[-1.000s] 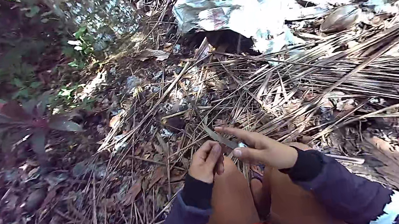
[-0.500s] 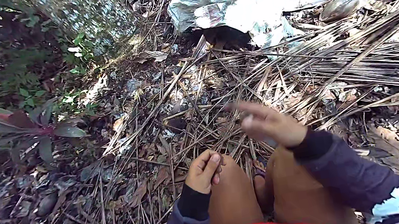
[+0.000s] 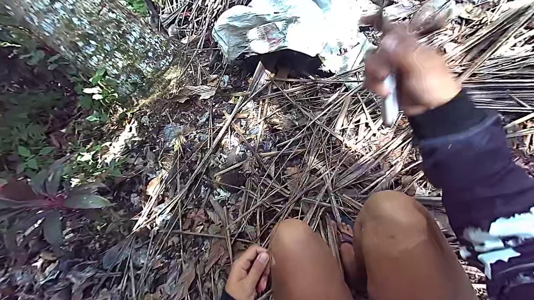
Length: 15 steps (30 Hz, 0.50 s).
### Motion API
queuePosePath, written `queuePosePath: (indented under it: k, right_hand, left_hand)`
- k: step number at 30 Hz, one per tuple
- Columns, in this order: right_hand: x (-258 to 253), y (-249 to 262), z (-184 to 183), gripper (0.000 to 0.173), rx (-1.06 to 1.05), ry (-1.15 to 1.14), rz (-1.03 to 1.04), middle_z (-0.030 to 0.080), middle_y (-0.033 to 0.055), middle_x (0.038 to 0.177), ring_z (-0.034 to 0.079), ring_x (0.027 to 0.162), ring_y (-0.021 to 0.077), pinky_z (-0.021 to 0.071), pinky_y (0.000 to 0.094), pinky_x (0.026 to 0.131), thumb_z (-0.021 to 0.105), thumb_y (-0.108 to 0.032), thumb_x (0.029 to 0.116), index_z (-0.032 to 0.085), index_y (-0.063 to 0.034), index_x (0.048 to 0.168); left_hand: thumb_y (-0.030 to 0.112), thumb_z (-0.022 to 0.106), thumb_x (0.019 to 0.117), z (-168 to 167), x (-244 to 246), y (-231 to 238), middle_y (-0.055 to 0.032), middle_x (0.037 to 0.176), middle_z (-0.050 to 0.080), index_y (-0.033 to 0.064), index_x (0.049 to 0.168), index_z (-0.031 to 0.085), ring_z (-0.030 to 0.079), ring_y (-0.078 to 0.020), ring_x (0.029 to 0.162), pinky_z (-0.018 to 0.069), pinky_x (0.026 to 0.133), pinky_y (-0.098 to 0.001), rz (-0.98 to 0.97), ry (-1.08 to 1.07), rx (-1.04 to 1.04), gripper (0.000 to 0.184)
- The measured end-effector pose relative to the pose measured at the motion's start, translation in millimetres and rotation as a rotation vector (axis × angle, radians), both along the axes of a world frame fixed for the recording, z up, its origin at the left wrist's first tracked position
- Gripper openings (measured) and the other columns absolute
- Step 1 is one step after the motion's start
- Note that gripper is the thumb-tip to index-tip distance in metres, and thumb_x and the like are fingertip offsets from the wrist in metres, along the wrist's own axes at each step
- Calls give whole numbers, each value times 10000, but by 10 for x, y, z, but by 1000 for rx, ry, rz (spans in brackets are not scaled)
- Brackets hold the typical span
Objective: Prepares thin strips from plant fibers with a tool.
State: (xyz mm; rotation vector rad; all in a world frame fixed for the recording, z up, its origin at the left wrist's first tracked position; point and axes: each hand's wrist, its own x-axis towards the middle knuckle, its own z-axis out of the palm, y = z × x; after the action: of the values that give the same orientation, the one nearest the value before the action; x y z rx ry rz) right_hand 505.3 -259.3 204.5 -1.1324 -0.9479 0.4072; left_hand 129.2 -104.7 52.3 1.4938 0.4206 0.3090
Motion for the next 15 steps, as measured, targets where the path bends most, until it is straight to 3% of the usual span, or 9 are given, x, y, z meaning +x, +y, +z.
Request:
queuePosePath:
  k: [2,3,6,9,12,15]
  right_hand:
    - [-619,105,-428,452,-181,10,236,517,-99,630,464,484,-11,438,181,470,475,-267,1004,500,-132,1435]
    - [-928,148,-654,466,-291,38,418,543,-77,686,470,531,-14,432,179,512,512,-245,1004,500,-106,1448]
    - [-1411,205,-956,450,-406,82,760,536,-57,754,441,568,-33,385,152,532,491,-182,1036,477,7,1445]
    - [-1008,149,-671,408,-290,36,550,534,-117,711,426,559,-72,378,123,530,503,-232,1026,567,-53,1387]
    - [-511,123,-390,402,-98,-40,341,493,-114,624,429,478,-30,392,148,452,470,-227,1026,545,-78,1392]
    - [-662,162,-516,415,-153,-29,377,507,-76,632,454,490,-2,416,173,466,497,-253,1017,543,-97,1399]
  left_hand:
    - [289,584,1009,123,152,-45,165,702,630,200,907,672,514,79,506,439,474,-101,23,-4,-5,162]
    - [286,576,1012,183,232,-60,170,712,635,209,911,671,519,78,507,446,474,-102,26,-22,-14,159]
    - [362,614,1007,245,320,-53,168,744,656,230,925,684,523,87,514,451,476,-93,-23,-96,-51,171]
    - [444,596,1011,31,79,67,170,719,624,246,936,696,500,103,515,429,479,-79,-113,-138,-36,234]
    - [428,584,1023,-318,-266,165,163,759,655,242,974,722,538,102,553,453,507,-78,-174,-128,-104,237]
    - [449,592,1012,-297,-257,75,139,786,705,233,1044,753,613,60,609,517,565,-119,-134,-95,-110,271]
